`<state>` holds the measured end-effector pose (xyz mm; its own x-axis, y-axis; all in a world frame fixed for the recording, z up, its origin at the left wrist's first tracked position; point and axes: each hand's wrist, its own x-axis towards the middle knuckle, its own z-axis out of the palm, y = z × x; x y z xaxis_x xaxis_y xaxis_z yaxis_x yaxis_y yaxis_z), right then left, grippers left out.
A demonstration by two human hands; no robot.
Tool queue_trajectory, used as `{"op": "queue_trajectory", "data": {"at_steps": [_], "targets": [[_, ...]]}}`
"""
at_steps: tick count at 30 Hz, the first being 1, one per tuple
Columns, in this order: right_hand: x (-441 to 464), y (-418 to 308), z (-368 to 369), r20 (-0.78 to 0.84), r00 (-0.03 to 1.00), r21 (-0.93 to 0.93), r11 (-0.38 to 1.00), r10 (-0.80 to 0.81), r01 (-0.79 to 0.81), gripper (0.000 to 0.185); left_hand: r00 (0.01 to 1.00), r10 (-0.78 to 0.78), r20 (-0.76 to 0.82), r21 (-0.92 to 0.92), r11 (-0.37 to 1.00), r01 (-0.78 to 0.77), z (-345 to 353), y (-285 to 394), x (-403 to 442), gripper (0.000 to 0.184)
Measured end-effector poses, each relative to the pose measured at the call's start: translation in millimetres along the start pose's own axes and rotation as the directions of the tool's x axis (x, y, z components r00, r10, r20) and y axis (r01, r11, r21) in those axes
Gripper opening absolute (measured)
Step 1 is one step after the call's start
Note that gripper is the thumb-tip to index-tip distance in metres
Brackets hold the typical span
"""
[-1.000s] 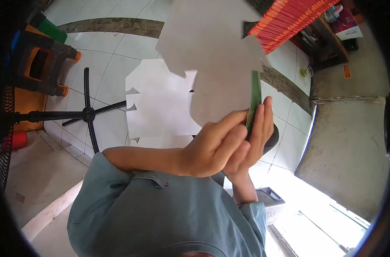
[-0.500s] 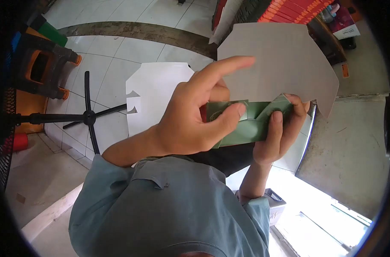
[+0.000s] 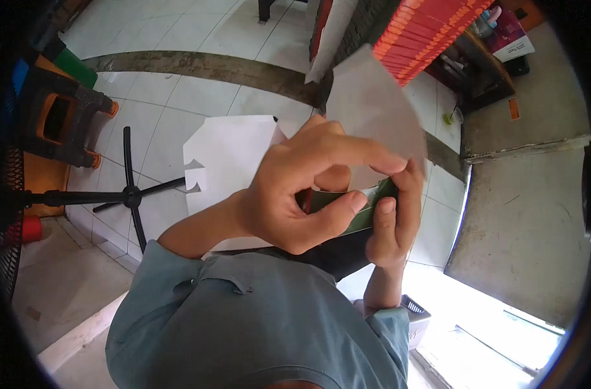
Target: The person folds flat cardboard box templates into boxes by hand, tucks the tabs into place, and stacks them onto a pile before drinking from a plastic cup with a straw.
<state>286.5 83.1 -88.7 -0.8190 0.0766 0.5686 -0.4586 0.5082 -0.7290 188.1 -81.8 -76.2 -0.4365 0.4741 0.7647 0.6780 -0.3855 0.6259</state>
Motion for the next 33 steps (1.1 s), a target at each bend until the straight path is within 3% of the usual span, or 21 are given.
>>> {"op": "queue_trajectory", "data": {"at_steps": [2,3,5,6,7,8,9,11,12,13,14,15,17,19,23,24,26,28,29,32,33], "targets": [[3,4,-7,-0.165,0.986,-0.201,0.980,-0.018,-0.016,0.038,0.993,0.033,0.114,0.087,0.995,-0.043,-10,-9,5,0.053],[4,7,-11,-0.246,0.969,-0.293,0.955,-0.027,-0.048,0.042,0.985,0.085,0.148,0.182,0.977,-0.112,-14,-17,7,0.064],[1,25,-34,-0.467,0.883,-0.091,0.996,-0.051,0.010,0.042,0.971,0.162,0.178,0.283,0.936,-0.208,-17,-35,10,0.077],[3,32,-45,-0.560,0.826,0.012,0.997,-0.061,0.081,0.042,0.999,-0.038,-0.014,0.098,0.994,0.040,-13,-42,7,0.084],[7,36,-56,-0.594,0.801,0.072,0.987,-0.075,0.146,0.042,0.970,-0.240,-0.036,-0.211,0.951,0.227,-7,-45,8,0.092],[11,39,-68,-0.627,0.774,0.126,0.969,-0.089,0.213,0.042,0.900,-0.432,-0.055,-0.513,0.786,0.345,-1,-47,11,0.100],[15,47,-84,-0.597,0.799,0.218,0.944,-0.071,0.247,0.041,0.893,-0.432,0.126,-0.690,0.609,0.392,-3,-55,16,0.102],[31,58,-103,-0.552,0.830,0.303,0.909,-0.076,0.285,0.042,0.927,-0.375,0.007,-0.687,0.672,0.277,2,-57,36,0.094],[51,48,-108,-0.627,0.736,-0.177,0.967,-0.253,0.181,0.045,0.942,-0.323,-0.087,-0.691,0.701,0.176,1,-57,52,0.088],[67,36,-113,-0.606,0.655,-0.603,0.798,-0.452,-0.007,0.047,0.946,-0.270,-0.179,-0.688,0.722,0.076,-2,-57,66,0.083],[78,25,-120,-0.542,0.643,-0.656,0.751,-0.542,0.079,0.049,0.977,0.045,-0.210,-0.411,0.902,-0.130,-13,-64,88,0.076],[89,15,-128,-0.472,0.622,-0.702,0.694,-0.624,0.163,0.051,0.943,0.236,-0.235,-0.220,0.932,-0.288,-19,-65,109,0.072],[114,-1,-132,-0.205,0.795,-0.626,0.701,-0.571,0.342,0.050,0.819,0.515,-0.253,0.065,0.854,-0.516,-24,-60,162,0.066],[156,-11,-137,0.015,0.839,-0.754,0.545,-0.543,0.366,0.048,0.716,0.648,-0.258,0.178,0.761,-0.624,-24,-62,211,0.060],[236,15,-184,-0.132,0.790,-0.606,0.679,-0.599,0.414,0.015,0.793,0.565,-0.228,0.085,0.823,-0.562,-38,-81,276,0.062],[259,19,-185,-0.259,0.800,-0.556,0.761,-0.541,0.334,0.012,0.810,0.546,-0.215,0.065,0.835,-0.546,-44,-86,288,0.063],[302,26,-182,-0.286,0.807,-0.536,0.784,-0.517,0.312,0.015,0.816,0.555,-0.163,0.305,0.815,-0.493,-57,-101,301,0.075],[341,50,-188,-0.248,0.858,-0.419,0.848,-0.451,0.324,0.021,0.867,0.484,-0.118,0.610,0.724,-0.321,-54,-151,299,0.089],[356,66,-192,-0.249,0.856,-0.421,0.847,-0.453,0.325,0.021,0.914,0.388,-0.119,0.672,0.709,-0.214,-50,-176,297,0.091],[371,103,-205,-0.141,0.918,-0.363,0.882,-0.370,0.299,0.027,0.936,0.348,-0.059,0.708,0.676,-0.207,-54,-195,295,0.090],[368,109,-210,-0.112,0.930,-0.503,0.827,-0.349,0.250,0.029,0.935,0.349,-0.058,0.707,0.676,-0.208,-55,-196,296,0.090]]}}
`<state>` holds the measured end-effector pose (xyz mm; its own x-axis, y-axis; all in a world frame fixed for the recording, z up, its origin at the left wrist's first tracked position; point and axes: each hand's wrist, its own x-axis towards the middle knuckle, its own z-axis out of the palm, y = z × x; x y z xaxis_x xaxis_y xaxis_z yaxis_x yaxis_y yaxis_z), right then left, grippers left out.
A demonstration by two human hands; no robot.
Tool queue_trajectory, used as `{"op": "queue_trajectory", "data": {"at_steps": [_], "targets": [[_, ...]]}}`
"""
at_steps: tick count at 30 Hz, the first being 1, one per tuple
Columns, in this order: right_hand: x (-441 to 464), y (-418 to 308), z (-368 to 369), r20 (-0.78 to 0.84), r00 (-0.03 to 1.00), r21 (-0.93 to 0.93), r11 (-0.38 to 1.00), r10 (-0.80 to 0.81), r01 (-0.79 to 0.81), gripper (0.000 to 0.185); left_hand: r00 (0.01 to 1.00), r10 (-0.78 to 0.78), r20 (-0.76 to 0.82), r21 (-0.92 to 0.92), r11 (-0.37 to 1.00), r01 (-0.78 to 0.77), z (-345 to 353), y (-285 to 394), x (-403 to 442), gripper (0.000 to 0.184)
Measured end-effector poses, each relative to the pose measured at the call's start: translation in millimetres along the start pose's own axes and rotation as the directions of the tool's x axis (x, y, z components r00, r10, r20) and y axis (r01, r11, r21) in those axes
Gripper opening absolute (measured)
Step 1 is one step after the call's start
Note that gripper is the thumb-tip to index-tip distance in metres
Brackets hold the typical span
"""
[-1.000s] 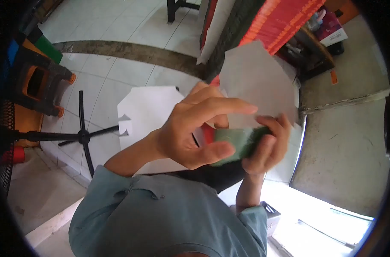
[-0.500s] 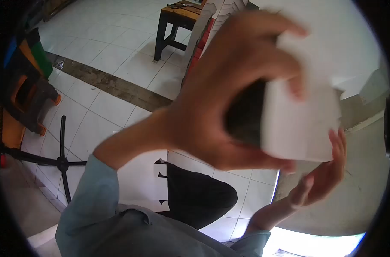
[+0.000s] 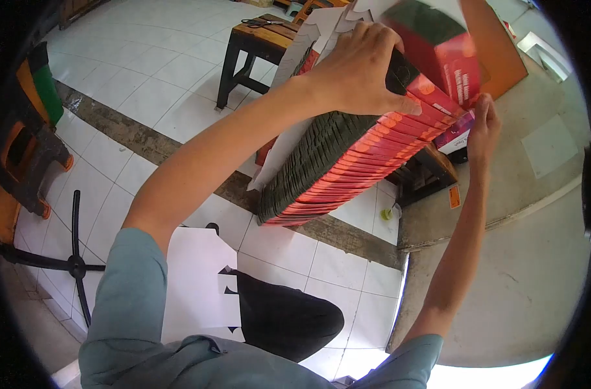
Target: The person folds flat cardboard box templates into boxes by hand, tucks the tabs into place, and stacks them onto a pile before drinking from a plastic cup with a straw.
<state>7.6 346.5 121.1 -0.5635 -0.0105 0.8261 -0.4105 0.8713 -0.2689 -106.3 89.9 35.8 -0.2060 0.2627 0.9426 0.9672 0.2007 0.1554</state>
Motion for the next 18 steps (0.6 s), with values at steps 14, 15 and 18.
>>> {"op": "queue_trajectory", "data": {"at_steps": [14,15,18], "targets": [[10,-109,72,-0.013,0.933,-0.344,0.878,-0.360,0.334,0.023,0.971,0.226,-0.079,-0.007,0.974,-0.228,-9,-1,18,0.054],[8,-110,80,0.011,0.925,-0.405,0.844,-0.381,0.352,0.021,0.969,0.234,-0.078,-0.004,0.972,-0.235,-9,0,18,0.054],[3,-117,80,0.059,0.934,-0.443,0.829,-0.352,0.340,0.019,0.946,0.291,-0.139,0.012,0.956,-0.292,-10,1,18,0.049]]}}
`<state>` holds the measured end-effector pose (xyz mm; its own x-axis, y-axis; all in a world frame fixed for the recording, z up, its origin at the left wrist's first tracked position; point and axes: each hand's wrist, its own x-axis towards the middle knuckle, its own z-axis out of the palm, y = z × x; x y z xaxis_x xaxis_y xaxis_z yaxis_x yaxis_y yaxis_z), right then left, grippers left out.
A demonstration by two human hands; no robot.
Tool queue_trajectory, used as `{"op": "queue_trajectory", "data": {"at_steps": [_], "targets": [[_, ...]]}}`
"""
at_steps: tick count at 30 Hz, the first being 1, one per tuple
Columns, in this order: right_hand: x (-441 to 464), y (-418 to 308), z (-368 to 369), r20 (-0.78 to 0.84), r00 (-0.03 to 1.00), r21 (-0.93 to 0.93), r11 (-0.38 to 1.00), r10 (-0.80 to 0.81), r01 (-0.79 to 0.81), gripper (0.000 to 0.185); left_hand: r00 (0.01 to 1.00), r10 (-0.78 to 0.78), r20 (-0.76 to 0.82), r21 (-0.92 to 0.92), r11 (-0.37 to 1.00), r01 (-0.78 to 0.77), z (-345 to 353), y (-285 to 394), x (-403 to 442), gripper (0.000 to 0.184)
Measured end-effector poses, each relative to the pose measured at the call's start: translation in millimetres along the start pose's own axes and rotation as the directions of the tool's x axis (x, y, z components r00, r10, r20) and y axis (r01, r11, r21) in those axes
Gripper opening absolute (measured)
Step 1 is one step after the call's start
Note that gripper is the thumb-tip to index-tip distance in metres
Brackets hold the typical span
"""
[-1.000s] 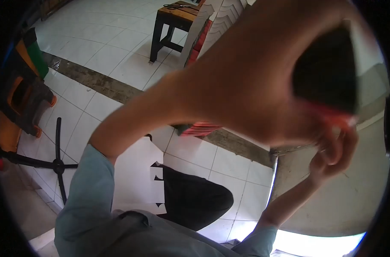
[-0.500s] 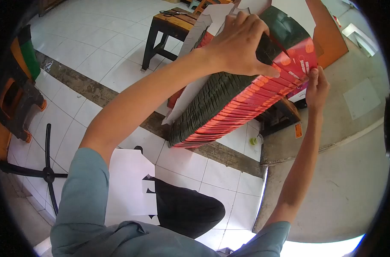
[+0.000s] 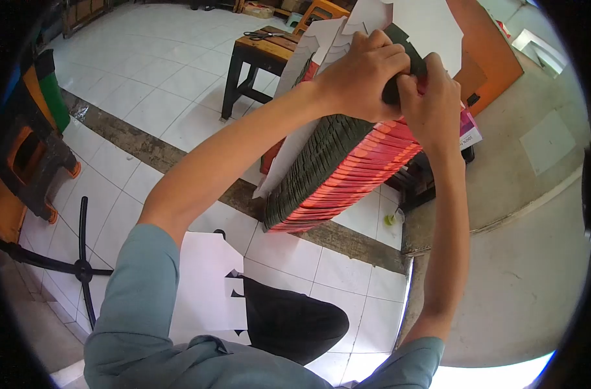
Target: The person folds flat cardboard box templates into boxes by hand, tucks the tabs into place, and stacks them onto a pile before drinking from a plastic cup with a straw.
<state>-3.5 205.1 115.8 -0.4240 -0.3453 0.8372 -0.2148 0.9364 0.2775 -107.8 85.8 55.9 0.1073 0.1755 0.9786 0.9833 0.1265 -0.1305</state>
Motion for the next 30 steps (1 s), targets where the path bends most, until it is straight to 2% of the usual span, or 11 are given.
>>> {"op": "queue_trajectory", "data": {"at_steps": [2,12,16,21,23,24,25,27,28,29,30], "targets": [[3,-3,-11,0.164,0.976,0.088,0.984,0.142,-0.158,0.018,0.997,0.057,0.045,0.042,0.997,-0.059,-7,-11,-1,0.055],[4,6,-4,0.185,0.980,-0.082,0.995,0.076,-0.062,0.027,1.000,0.011,-0.010,0.203,0.979,-0.009,7,-29,-7,0.077],[-1,9,-2,0.173,0.980,-0.095,0.992,0.100,-0.084,0.031,0.972,-0.184,0.143,0.168,0.973,0.159,2,-21,-4,0.076],[-41,-38,-6,-0.266,0.962,-0.206,0.979,-0.061,0.005,0.040,0.987,-0.148,0.056,0.205,0.970,0.134,2,-7,-19,0.083],[-108,-100,1,-0.156,0.985,0.118,0.991,0.074,-0.055,0.051,0.986,-0.145,0.087,0.146,0.981,0.131,-13,1,-15,0.083],[-161,-138,18,-0.027,0.992,0.564,0.821,0.122,-0.086,0.046,0.984,-0.146,0.104,0.096,0.986,0.136,-21,6,-11,0.084],[-220,-194,26,0.306,0.942,0.597,0.743,0.136,-0.302,0.042,0.984,-0.149,0.098,0.053,0.988,0.145,-27,10,-11,0.078],[-320,-296,27,0.761,0.626,0.628,0.435,-0.169,-0.645,0.044,0.972,-0.190,0.139,0.040,0.982,0.187,-41,18,-20,0.075],[-387,-347,32,0.704,0.614,0.653,0.667,-0.358,-0.359,0.048,0.958,-0.226,0.177,0.035,0.974,0.223,-51,24,-26,0.072],[-412,-378,8,0.743,0.476,0.645,0.693,-0.470,-0.323,0.048,0.943,-0.252,0.215,0.013,0.967,0.256,-66,40,-37,0.064],[-455,-411,-7,0.659,0.603,0.737,0.545,-0.448,-0.401,0.054,0.912,-0.289,0.291,-0.010,0.952,0.305,-84,56,-54,0.059]]}}
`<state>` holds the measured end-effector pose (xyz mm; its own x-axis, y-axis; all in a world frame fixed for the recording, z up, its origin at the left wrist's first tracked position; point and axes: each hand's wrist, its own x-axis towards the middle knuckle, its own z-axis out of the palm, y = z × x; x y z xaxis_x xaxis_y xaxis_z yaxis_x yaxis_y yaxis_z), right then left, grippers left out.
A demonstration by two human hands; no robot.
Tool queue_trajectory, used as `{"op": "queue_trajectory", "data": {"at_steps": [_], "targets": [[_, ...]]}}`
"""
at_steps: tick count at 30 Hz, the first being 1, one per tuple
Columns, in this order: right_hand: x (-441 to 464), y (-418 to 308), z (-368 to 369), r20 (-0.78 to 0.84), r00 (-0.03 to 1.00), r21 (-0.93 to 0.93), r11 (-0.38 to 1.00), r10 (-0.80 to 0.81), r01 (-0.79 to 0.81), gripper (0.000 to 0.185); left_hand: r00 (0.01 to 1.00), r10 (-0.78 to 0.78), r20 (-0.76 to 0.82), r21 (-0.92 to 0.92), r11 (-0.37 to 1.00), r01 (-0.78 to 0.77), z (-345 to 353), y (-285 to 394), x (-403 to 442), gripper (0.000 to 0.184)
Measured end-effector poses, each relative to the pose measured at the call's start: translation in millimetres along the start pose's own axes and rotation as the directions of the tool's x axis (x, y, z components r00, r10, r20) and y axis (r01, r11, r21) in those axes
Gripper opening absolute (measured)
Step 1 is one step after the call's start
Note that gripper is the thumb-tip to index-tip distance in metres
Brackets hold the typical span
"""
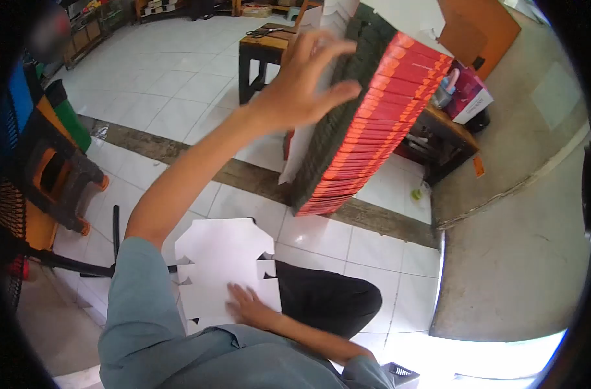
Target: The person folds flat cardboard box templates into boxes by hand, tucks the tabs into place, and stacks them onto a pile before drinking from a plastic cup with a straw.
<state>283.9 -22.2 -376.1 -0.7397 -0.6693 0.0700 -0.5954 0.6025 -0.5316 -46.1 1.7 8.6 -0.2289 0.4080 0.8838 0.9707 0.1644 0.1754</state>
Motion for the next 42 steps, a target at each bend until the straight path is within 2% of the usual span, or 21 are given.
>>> {"op": "queue_trajectory", "data": {"at_steps": [1,2,4,6,8,10,16,20,21,22,24,26,28,29,30,32,33,34,38,40,42], "targets": [[-10,-13,26,0.139,0.989,-0.121,0.990,-0.055,0.072,0.049,0.995,-0.047,0.086,-0.033,0.998,0.050,-10,9,-29,0.055],[-12,-13,40,0.131,0.989,-0.085,0.993,-0.070,0.082,0.049,0.986,-0.073,0.152,-0.052,0.995,0.081,-18,17,-61,0.051],[-34,-18,73,0.100,0.983,-0.341,0.923,-0.151,0.177,0.049,0.933,-0.192,0.304,-0.102,0.967,0.232,-35,37,-129,0.043],[-31,-35,24,0.237,0.970,-0.238,0.965,-0.051,0.109,0.048,0.820,-0.345,0.456,-0.096,0.897,0.431,-56,57,-192,0.033],[-30,-57,-1,0.188,0.980,-0.007,0.998,0.068,-0.068,0.037,0.788,-0.376,0.487,-0.048,0.890,0.454,-74,80,-235,0.026],[-20,-63,-24,0.195,0.976,0.073,0.991,0.095,-0.112,0.037,0.616,-0.564,0.550,-0.151,0.658,0.737,-98,98,-262,0.018],[-18,-72,-49,-0.075,0.988,0.071,0.989,0.137,-0.131,0.015,0.506,-0.695,0.511,-0.018,0.580,0.815,-160,130,-283,0.017],[-14,-75,-100,-0.381,0.899,0.302,0.948,0.216,-0.099,0.006,0.636,-0.645,0.424,-0.081,0.672,0.736,-169,142,-281,0.025],[-12,-72,-115,-0.513,0.838,0.292,0.956,0.189,-0.037,0.011,0.665,-0.635,0.394,-0.128,0.678,0.724,-169,144,-284,0.047],[-12,-72,-133,-0.517,0.834,0.286,0.957,0.195,-0.047,0.011,0.670,-0.626,0.398,-0.139,0.681,0.719,-164,148,-286,0.047],[-17,-77,-177,-0.629,0.737,0.342,0.940,0.246,-0.022,0.015,0.873,-0.484,0.063,-0.260,0.837,0.482,-151,159,-289,0.070],[-32,-80,-209,-0.668,0.724,0.261,0.965,0.171,0.013,0.017,0.904,-0.418,0.094,-0.122,0.896,0.427,-145,165,-307,0.087],[-42,-85,-227,-0.702,0.704,0.177,0.984,0.102,0.034,0.019,0.984,0.048,0.173,0.258,0.962,-0.092,-128,159,-315,0.094],[-47,-89,-233,-0.701,0.713,0.136,0.987,0.031,0.091,0.019,0.937,0.009,0.348,0.169,0.983,-0.072,-126,153,-319,0.101],[-51,-92,-238,-0.697,0.716,0.091,0.985,-0.042,0.146,0.020,0.959,-0.017,0.284,0.065,0.998,-0.002,-107,163,-290,0.080],[-54,-105,-248,-0.723,0.689,0.020,0.995,-0.050,0.094,0.020,0.832,-0.025,0.555,-0.097,0.991,0.095,-89,169,-259,0.053],[-52,-116,-255,-0.737,0.673,-0.075,0.997,-0.062,0.011,0.021,0.826,-0.057,0.561,-0.176,0.966,0.187,-78,178,-260,0.039],[-53,-124,-257,-0.748,0.659,-0.165,0.983,-0.074,-0.076,0.022,0.804,-0.013,0.595,-0.212,0.962,0.173,-65,182,-264,0.044],[-72,-128,-228,-0.603,0.779,-0.263,0.965,-0.172,0.009,0.020,0.692,0.062,0.719,-0.302,0.925,0.232,-40,208,-246,0.043],[-81,-129,-240,-0.681,0.712,-0.295,0.954,-0.174,-0.049,0.016,0.674,0.090,0.734,-0.316,0.923,0.221,-37,217,-226,0.040],[-99,-130,-249,-0.729,0.683,-0.043,0.999,-0.036,0.008,0.019,0.579,0.111,0.808,-0.352,0.879,0.322,-46,205,-228,0.040]]}}
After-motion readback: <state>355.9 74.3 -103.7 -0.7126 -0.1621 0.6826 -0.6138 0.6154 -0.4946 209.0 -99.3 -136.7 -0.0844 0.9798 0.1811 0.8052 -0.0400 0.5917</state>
